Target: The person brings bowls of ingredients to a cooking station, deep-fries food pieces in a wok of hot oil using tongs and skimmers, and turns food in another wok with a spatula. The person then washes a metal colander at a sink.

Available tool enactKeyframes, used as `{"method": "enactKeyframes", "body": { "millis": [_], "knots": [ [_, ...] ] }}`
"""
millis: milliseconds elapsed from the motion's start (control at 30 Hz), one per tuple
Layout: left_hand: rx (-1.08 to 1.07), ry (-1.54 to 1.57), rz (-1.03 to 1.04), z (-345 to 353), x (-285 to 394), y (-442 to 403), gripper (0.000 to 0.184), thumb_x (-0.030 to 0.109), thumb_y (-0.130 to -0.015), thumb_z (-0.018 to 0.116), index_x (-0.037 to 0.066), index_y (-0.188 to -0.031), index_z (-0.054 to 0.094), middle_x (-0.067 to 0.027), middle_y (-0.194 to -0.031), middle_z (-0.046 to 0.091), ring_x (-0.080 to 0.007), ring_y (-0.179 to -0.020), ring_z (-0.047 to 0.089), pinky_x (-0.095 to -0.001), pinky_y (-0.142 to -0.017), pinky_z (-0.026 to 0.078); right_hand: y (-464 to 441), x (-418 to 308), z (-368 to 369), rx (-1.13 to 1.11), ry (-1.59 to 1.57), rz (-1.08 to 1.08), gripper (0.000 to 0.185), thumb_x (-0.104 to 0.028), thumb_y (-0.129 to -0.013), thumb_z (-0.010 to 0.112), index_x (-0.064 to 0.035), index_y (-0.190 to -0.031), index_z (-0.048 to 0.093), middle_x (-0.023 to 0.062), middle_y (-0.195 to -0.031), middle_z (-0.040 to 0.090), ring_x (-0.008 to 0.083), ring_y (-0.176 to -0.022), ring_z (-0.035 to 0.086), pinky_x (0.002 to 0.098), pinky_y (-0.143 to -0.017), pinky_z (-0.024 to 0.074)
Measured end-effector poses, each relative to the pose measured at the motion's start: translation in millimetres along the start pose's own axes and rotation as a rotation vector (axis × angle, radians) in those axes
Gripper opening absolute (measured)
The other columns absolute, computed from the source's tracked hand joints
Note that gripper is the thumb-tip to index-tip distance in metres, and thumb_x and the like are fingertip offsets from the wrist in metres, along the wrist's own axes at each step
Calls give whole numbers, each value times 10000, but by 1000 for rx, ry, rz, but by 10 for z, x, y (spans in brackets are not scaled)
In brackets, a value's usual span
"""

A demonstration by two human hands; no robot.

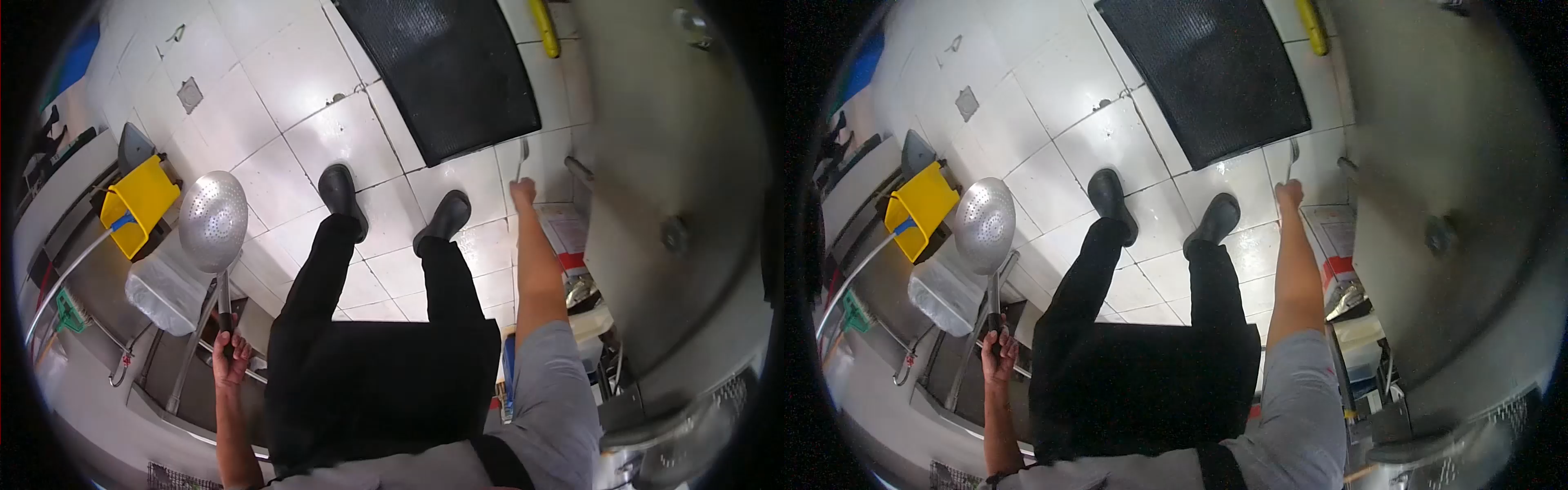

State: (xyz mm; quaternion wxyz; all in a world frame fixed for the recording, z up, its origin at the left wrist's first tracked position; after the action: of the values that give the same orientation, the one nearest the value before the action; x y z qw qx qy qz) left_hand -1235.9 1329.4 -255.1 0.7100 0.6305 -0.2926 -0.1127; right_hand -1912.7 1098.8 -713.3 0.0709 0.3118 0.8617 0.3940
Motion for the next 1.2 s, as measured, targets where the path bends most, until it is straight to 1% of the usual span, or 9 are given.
{"method": "enactKeyframes", "body": {
  "millis": [167, 433, 567, 633, 800, 967, 1033, 1133, 1200],
  "knots": [
    [24, -99, -47, 109, -34, -288, 529, 215, -911, 628, 13, -1357, 430, -14, -720, 478, -86, -503, 413, -256, -519, 389, -645, -312, 70, 269, -155, 34, 818, -424, -760, 734, 58, -1355, 445, 283, -1199, 613, 426, -1091, 610, 416, -936, 509],
    [-13, -274, -7, 766, 38, -290, 632, 217, -847, 701, -14, -1364, 420, -25, -674, 490, -99, -451, 412, -258, -475, 379, -381, -747, 490, 119, -151, 27, 231, -133, -808, 649, 23, -978, 633, 235, -1044, 676, 386, -957, 672, 468, -800, 542],
    [-138, -341, -40, 950, 158, 223, 627, 117, -781, 684, -33, -1337, 436, -53, -652, 513, -116, -445, 432, -255, -452, 367, 450, -548, 620, 191, -517, -457, 88, -57, -823, 570, -7, -843, 640, 222, -930, 649, 388, -865, 629, 444, -755, 499],
    [-230, -402, -62, 944, 270, 692, 639, 98, -754, 687, -38, -1327, 439, -62, -650, 526, -118, -449, 447, -251, -441, 367, 1287, -740, 95, 196, -478, -648, 97, -22, -846, 538, -11, -870, 631, 196, -847, 617, 373, -891, 603, 419, -791, 487],
    [-425, -685, -136, 1266, 613, 1933, 671, 89, -629, 650, -72, -1257, 479, -87, -693, 577, -130, -474, 514, -241, -417, 393, 3713, -1051, -1542, -72, -777, -514, 128, -118, -955, 511, -8, -992, 565, 181, -939, 647, 306, -914, 639, 395, -818, 488],
    [-761, -825, -170, 1950, 679, 2662, 634, 120, -683, 747, -63, -1238, 502, -68, -700, 565, -125, -496, 499, -246, -450, 384, 5751, -407, -3344, -122, -1410, -639, 202, -136, -952, 576, -9, -1109, 583, 111, -965, 664, 174, -872, 622, 308, -750, 499],
    [-937, -1013, -119, 2495, 747, 3044, 608, 110, -712, 758, -34, -1246, 507, -44, -752, 574, -95, -550, 508, -231, -485, 398, 6458, 61, -4007, -505, -1954, -498, 275, -189, -972, 569, -11, -1181, 549, 139, -963, 657, 219, -618, 633, 330, -550, 521],
    [-1277, -1234, -3, 3250, 595, 3489, 584, 112, -746, 760, -10, -1255, 501, -21, -778, 569, -67, -583, 503, -218, -499, 403, 7342, 730, -4728, -150, -2221, -691, 633, -546, -853, 660, -55, -1210, 481, 72, -798, 622, 128, -433, 475, 268, -369, 352],
    [-1467, -1302, 51, 3778, 125, 3883, 565, 109, -773, 749, -4, -1263, 492, -8, -779, 560, -56, -589, 495, -212, -500, 401, 7554, 1286, -4989, 193, -2103, -811, 631, -536, -808, 713, -86, -1188, 489, 25, -766, 599, 78, -426, 430, 223, -359, 306]
  ]
}}
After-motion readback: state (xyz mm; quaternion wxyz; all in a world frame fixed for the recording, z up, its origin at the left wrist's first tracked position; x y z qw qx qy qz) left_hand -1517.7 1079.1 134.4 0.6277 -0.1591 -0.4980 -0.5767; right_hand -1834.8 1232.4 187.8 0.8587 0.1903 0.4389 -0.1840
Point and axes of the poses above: each hand's wrist, its own y-axis away from the middle knuckle, its own z-axis out of the palm, x = y × z, the point moved 1 cm from there along -y, towards the middle knuckle
